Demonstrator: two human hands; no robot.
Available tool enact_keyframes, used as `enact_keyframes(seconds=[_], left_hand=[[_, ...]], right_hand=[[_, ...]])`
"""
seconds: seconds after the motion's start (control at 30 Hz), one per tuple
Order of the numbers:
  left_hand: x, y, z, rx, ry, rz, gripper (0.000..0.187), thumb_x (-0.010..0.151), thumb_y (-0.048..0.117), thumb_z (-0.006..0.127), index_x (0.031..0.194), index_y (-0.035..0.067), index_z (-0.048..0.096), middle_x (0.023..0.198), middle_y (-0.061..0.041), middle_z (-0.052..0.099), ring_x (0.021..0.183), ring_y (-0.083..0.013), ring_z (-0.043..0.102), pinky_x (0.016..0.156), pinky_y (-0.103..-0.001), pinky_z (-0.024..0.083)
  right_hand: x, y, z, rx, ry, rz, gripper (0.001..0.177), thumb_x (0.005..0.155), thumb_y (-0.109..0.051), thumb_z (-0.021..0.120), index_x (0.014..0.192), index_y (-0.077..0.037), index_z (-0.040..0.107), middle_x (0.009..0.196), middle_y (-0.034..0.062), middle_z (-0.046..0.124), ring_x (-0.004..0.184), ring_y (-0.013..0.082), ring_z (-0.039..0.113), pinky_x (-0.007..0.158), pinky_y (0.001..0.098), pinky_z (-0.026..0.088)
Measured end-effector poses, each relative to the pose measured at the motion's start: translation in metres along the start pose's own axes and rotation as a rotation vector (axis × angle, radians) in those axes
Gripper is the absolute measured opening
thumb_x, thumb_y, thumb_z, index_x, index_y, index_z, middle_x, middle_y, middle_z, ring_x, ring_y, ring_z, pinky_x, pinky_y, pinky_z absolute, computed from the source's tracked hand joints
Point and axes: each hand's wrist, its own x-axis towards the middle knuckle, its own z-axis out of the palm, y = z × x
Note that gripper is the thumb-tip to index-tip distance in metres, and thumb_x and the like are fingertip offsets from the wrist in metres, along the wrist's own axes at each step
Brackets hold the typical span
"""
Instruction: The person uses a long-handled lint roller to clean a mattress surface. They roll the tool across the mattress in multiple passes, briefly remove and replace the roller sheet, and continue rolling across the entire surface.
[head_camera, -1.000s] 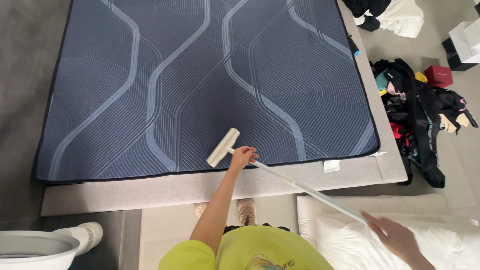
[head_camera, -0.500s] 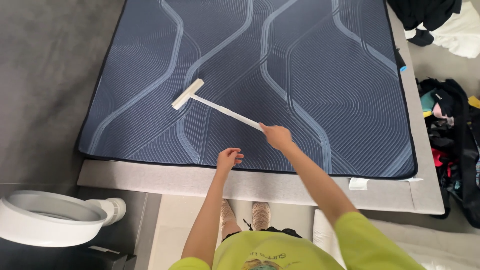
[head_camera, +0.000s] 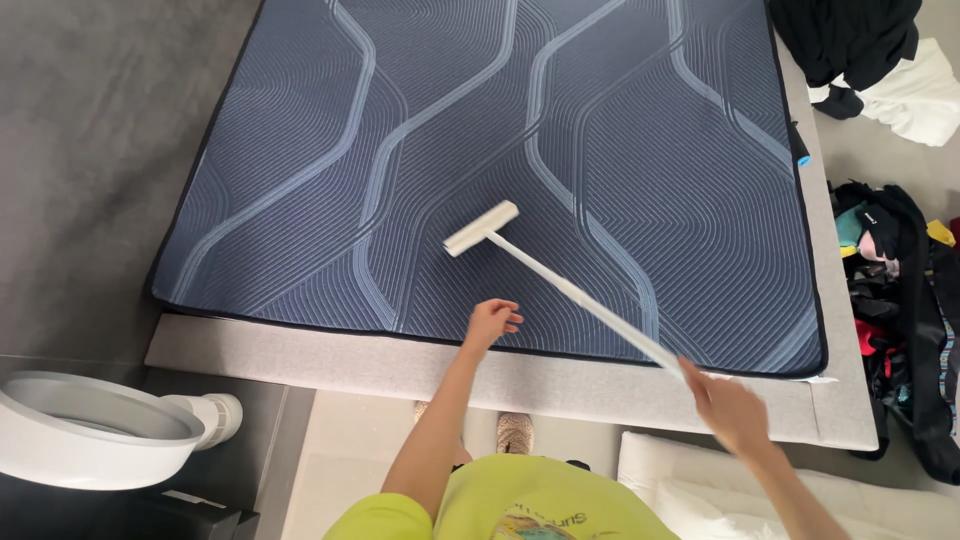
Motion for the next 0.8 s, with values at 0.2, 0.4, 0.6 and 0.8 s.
enact_keyframes(seconds=[0.2,0.4,0.6,0.8], left_hand=[[-0.009,0.021,0.0,-0.004,-0.063,-0.102,0.026,0.097,0.012,0.043,0.108,0.011,0.067,0.093,-0.003,0.074,0.073,-0.01,0.066,0.07,-0.024,0.048],[0.008,-0.015,-0.036,-0.029,0.022,-0.028,0.024,0.091,0.008,0.05,0.106,0.008,0.069,0.087,-0.009,0.075,0.071,-0.0148,0.072,0.059,-0.018,0.051],[0.016,-0.049,-0.095,-0.095,0.14,-0.066,0.024,0.09,0.009,0.051,0.105,0.013,0.07,0.086,-0.005,0.076,0.07,-0.0119,0.072,0.059,-0.017,0.051],[0.001,-0.07,-0.16,-0.14,0.15,-0.094,0.027,0.092,0.011,0.049,0.111,0.007,0.067,0.091,-0.013,0.076,0.075,-0.0177,0.073,0.059,-0.018,0.049]], right_hand=[[0.017,-0.037,0.043,0.091,-0.013,0.076,0.046,0.1,-0.036,0.029,0.144,-0.048,0.034,0.067,-0.0042,0.058,0.06,0.0136,0.056,0.053,0.0299,0.041],[0.128,-0.162,-0.017,0.199,0.14,-0.135,0.036,0.099,-0.029,0.04,0.125,-0.019,0.064,0.097,0.0166,0.072,0.096,0.0321,0.07,0.083,0.0454,0.056],[0.323,-0.286,-0.022,0.304,0.254,-0.177,0.053,0.103,-0.043,0.03,0.104,-0.004,0.067,0.087,0.0193,0.071,0.087,0.0345,0.071,0.071,0.0499,0.057],[0.36,-0.38,-0.079,0.414,0.251,-0.17,0.04,0.1,-0.031,0.041,0.114,-0.001,0.064,0.095,0.0245,0.069,0.09,0.0373,0.069,0.072,0.053,0.056]])
